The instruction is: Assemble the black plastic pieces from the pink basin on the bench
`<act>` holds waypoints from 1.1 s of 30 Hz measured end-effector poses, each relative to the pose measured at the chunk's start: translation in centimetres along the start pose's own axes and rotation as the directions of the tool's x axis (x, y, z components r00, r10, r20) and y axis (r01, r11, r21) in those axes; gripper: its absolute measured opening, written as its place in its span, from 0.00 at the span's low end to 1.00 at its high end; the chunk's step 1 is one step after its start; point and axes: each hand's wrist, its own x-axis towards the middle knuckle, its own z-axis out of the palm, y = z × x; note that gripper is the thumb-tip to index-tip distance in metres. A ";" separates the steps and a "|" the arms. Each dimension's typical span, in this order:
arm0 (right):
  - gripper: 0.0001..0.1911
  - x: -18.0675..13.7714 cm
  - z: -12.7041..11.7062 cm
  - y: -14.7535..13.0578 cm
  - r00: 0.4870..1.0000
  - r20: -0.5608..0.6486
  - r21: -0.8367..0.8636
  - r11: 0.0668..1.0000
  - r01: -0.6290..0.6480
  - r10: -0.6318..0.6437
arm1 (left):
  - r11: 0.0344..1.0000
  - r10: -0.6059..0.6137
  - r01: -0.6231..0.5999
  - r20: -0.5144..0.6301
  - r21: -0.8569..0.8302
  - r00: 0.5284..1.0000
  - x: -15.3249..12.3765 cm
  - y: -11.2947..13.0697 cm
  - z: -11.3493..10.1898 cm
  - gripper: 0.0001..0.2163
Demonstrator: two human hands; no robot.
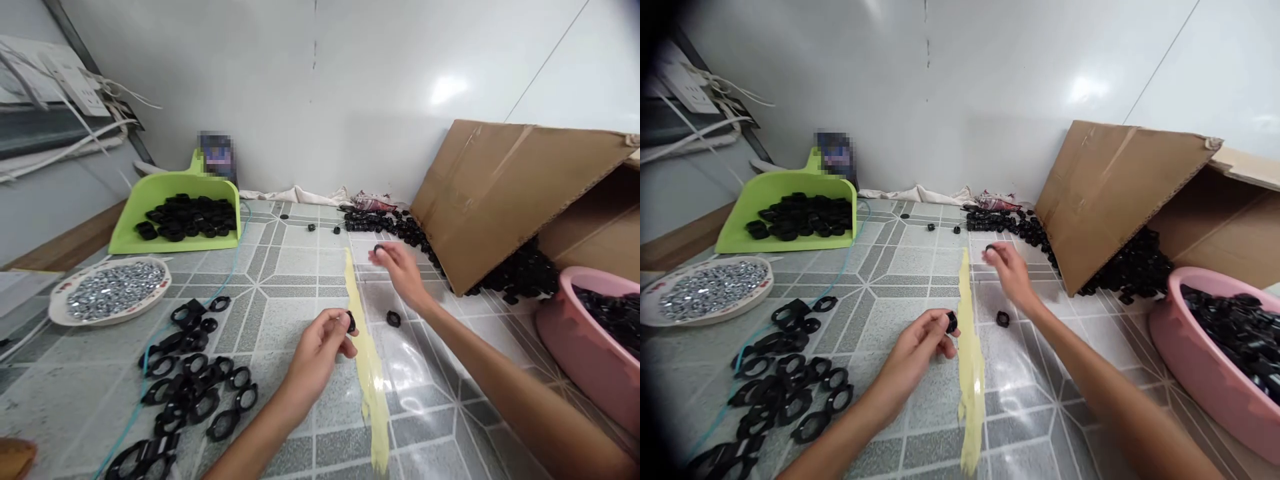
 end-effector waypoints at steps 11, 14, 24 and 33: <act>0.09 -11.3 0.1 -4.1 0.929 0.330 0.159 0.980 0.121 -0.168 | 0.988 -0.027 0.011 0.101 0.156 0.994 -0.3 0.5 -0.2 0.18; 0.11 -11.2 -0.2 -3.7 0.941 0.312 0.206 0.976 0.065 -0.128 | 0.985 -0.074 0.047 0.160 0.166 0.984 -0.5 0.9 -0.3 0.17; 0.13 -11.2 -1.6 -4.0 0.854 0.455 0.136 0.967 0.215 -0.254 | 0.962 -0.122 0.091 0.109 0.256 0.987 -0.8 0.7 -0.3 0.17; 0.12 -11.1 -1.0 -5.0 0.904 0.388 0.528 0.761 -0.377 0.178 | 0.962 -0.164 0.136 0.105 0.238 0.981 -1.0 1.2 -0.2 0.17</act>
